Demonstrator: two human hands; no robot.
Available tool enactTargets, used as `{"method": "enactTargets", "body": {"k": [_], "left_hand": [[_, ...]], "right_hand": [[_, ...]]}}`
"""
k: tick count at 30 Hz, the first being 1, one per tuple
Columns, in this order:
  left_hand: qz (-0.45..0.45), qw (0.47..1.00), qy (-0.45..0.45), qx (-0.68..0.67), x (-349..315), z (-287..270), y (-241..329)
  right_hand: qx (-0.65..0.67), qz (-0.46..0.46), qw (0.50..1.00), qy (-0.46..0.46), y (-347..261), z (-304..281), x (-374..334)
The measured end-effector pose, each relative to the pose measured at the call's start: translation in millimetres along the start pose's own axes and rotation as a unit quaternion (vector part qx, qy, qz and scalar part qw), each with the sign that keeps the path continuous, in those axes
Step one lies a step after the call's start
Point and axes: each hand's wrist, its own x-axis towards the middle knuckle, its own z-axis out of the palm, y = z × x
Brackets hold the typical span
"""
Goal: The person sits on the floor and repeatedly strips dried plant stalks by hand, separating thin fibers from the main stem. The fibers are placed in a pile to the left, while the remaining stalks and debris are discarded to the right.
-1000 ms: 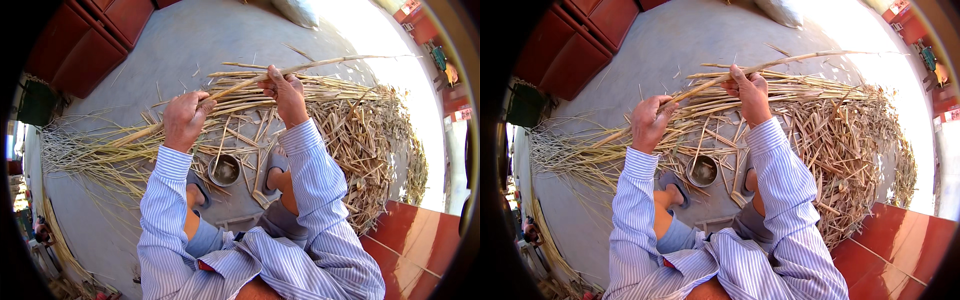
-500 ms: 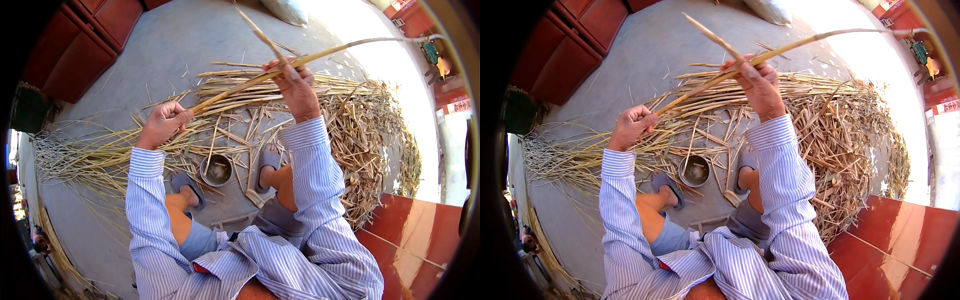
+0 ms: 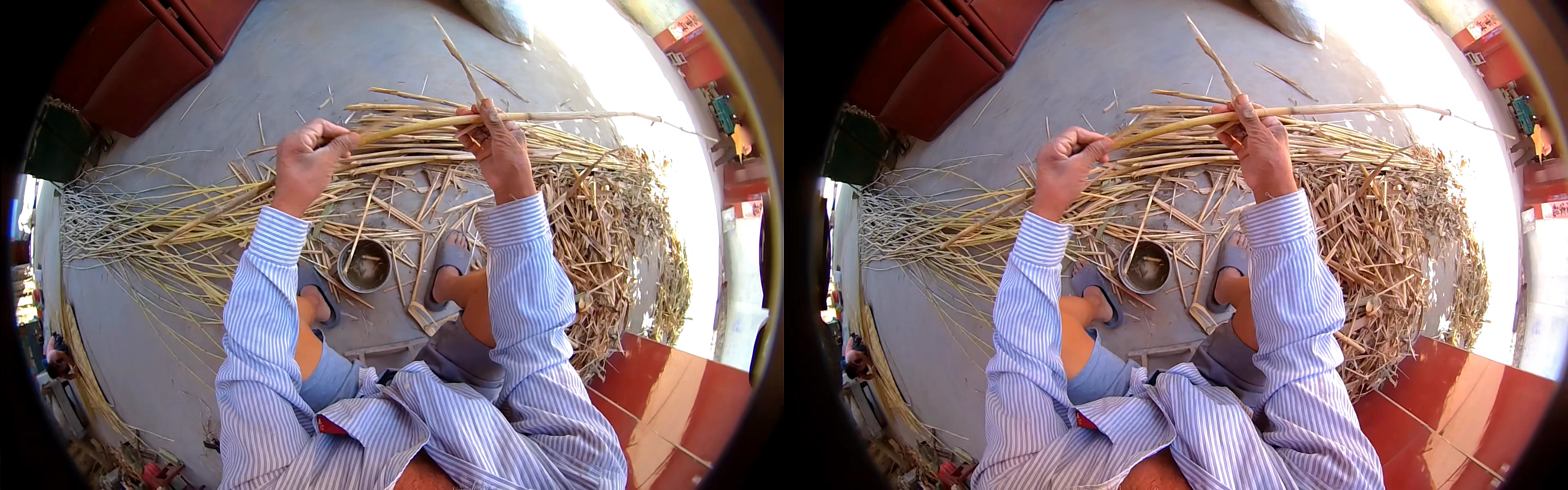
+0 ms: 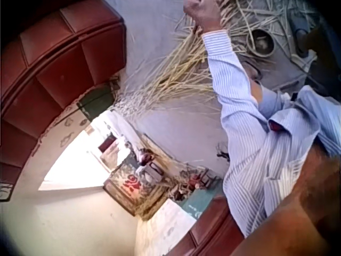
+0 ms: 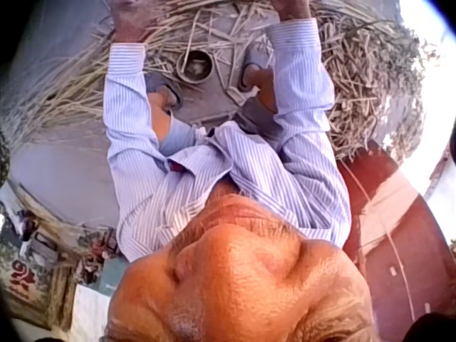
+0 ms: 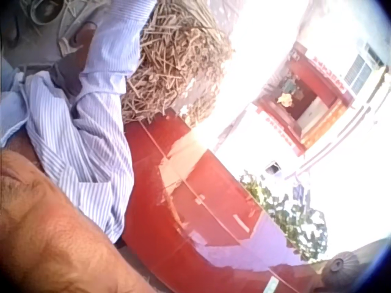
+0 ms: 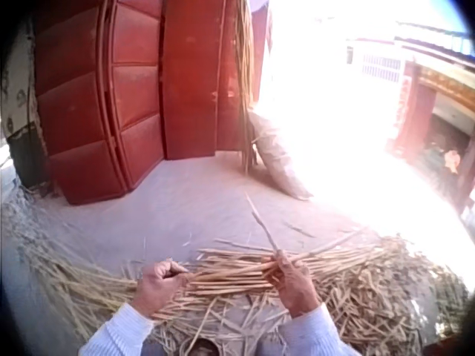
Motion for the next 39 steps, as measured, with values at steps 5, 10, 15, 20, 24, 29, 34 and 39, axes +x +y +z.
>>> {"method": "enactTargets", "body": {"k": [5, 10, 15, 20, 24, 29, 34, 39], "left_hand": [[-0.042, 0.983, 0.165, -0.066, 15.3, -37.2, -3.2], [0.214, 0.909, 0.117, 0.338, 14.9, -33.6, -0.6], [0.159, 0.94, -0.066, 0.294, 4.1, -7.8, 10.6], [0.153, 0.861, -0.02, 0.484, 1.0, -32.5, -12.0], [0.181, 0.83, -0.018, 0.526, 5.5, -17.6, -14.1], [0.266, 0.909, 0.001, 0.322, -0.2, 48.9, 17.3], [0.052, 0.98, -0.073, 0.179, 2.4, 38.2, 16.5], [0.198, 0.937, 0.015, 0.286, -1.1, 38.3, 8.9]], "right_hand": [[0.01, 0.001, 1.0, 0.015, 4.5, 0.2, 0.2], [0.012, 0.001, 1.0, 0.01, 5.2, -10.3, 4.7], [0.028, 0.011, 0.999, 0.024, 1.6, -7.4, 2.0], [0.086, -0.073, 0.991, 0.067, -20.5, -32.0, 8.2], [0.03, -0.047, 0.998, 0.016, -12.0, -26.3, 0.3], [0.028, 0.043, 0.997, -0.065, 12.2, 28.7, -14.7], [0.086, -0.041, 0.993, -0.066, -3.3, 14.9, -0.9], [0.015, -0.071, 0.997, -0.019, 3.1, 19.5, -4.6]]}}
